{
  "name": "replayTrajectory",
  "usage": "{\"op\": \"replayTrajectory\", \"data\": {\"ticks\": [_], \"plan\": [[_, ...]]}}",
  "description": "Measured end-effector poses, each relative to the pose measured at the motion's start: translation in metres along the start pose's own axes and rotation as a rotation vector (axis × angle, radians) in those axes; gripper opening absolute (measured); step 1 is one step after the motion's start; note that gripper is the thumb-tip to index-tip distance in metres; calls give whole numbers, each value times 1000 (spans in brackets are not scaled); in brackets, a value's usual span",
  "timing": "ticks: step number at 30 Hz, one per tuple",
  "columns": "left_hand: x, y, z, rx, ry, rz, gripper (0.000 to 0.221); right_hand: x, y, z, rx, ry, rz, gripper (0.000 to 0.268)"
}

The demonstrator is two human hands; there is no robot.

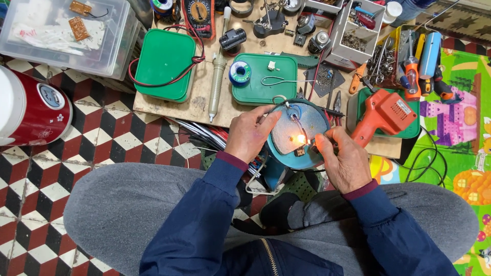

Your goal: The person is repairing a lamp by organizing a bundle of wires, stripping them, and soldering them to the lamp base before testing the connection.

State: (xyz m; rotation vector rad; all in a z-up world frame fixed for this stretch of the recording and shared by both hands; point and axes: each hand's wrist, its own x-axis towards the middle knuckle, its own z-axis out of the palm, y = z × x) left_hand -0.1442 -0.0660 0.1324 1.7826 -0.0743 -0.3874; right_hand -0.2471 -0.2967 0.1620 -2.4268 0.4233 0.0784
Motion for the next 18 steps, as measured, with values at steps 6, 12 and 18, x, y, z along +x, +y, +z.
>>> {"op": "replayTrajectory", "data": {"ticks": [6,12,18], "plan": [[1,-3,0,9,-7,-5,52,1,2,-2,-15,3,17,39],[-2,2,0,0,-7,-17,49,-5,-7,-10,-1,-65,123,34],[2,-3,1,35,2,-21,48,-6,-14,-30,136,-65,229,47]]}}
